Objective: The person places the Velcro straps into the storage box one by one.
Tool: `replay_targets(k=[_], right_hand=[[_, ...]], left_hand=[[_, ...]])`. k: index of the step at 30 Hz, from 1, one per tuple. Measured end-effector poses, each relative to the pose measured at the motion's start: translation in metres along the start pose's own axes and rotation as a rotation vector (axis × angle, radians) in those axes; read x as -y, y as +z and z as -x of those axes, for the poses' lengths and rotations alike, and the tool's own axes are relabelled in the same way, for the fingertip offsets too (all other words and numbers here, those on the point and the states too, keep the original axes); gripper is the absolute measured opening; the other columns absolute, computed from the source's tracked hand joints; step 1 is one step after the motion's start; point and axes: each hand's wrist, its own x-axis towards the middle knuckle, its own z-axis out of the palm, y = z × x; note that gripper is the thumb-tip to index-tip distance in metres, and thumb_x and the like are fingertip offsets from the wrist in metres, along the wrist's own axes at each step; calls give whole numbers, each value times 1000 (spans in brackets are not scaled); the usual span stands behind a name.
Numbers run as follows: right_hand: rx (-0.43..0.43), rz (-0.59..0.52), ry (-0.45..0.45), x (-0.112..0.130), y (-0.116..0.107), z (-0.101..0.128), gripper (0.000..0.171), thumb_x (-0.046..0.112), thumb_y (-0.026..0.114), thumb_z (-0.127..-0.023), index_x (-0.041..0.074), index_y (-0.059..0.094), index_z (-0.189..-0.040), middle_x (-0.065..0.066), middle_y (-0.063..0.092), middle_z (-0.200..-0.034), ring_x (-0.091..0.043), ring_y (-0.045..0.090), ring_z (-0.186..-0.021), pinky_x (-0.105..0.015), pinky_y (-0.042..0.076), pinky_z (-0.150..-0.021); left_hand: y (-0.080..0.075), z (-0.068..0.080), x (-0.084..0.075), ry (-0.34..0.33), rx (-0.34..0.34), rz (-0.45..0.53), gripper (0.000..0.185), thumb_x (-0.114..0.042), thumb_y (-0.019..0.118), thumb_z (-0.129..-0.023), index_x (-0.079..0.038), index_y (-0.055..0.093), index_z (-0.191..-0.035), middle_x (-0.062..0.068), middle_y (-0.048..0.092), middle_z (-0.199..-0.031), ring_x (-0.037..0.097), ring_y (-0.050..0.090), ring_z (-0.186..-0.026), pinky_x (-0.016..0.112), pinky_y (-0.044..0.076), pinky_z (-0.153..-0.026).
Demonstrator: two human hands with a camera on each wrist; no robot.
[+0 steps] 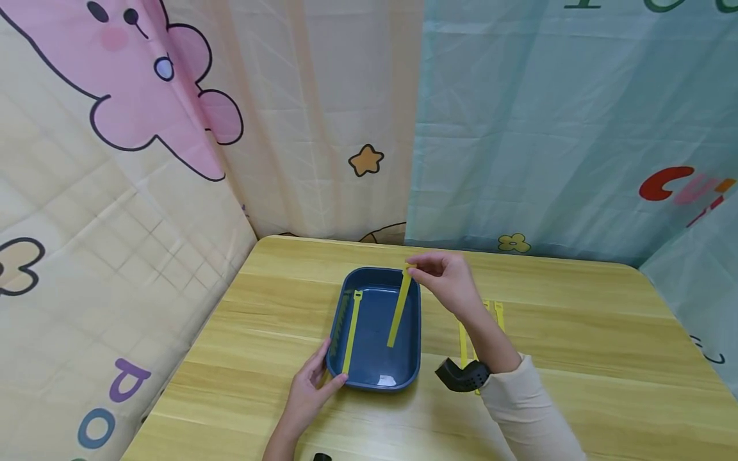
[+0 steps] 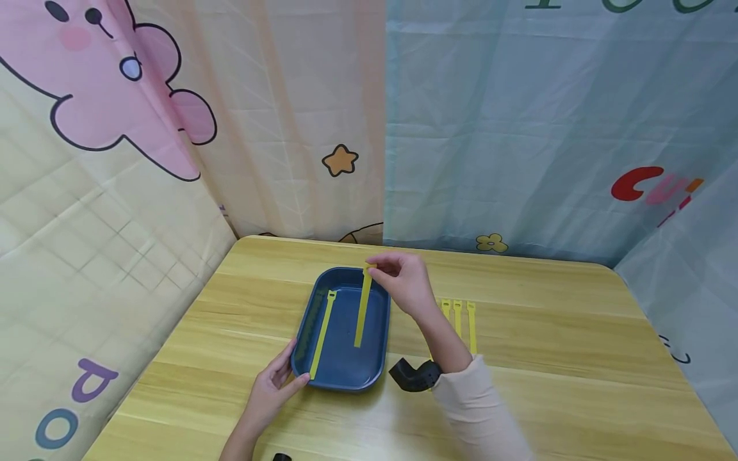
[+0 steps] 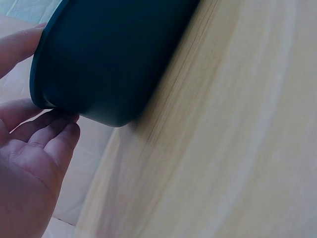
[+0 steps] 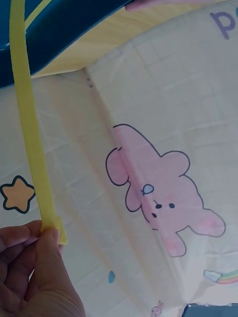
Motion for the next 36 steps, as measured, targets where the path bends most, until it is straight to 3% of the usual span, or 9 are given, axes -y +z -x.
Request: replay_targets(k=[14,22,36], right_hand=[[25,-86,84,-8,22,6,19,4,67,-83,-4,68,-100,-13,68,-90,-22,63,-77,-23,54,-68],[48,-113,105,-10,37,10,18,4,68,-83,-2,69,-99,-11,68,-88,-33,61,-81,-24,54,-67],[130,-144,106,-19,57,12,17,3,68,-82,-3,69,-97,-11,68,-89,-22,63,-75,-27,55,-71]], left_hand=[[1,0,-1,26,2,-6,72,-3,70,-80,11,28,-137,28,23,-143,38,26,-129,23,30,-100],[2,1,-3,11,-9,-10,73,-5,71,-79,9,29,-138,25,24,-143,36,27,-129,21,30,-99],[2,1,-3,-3,-6,-14,74,-6,71,-79,9,29,-138,25,22,-144,35,26,-130,23,29,-100]])
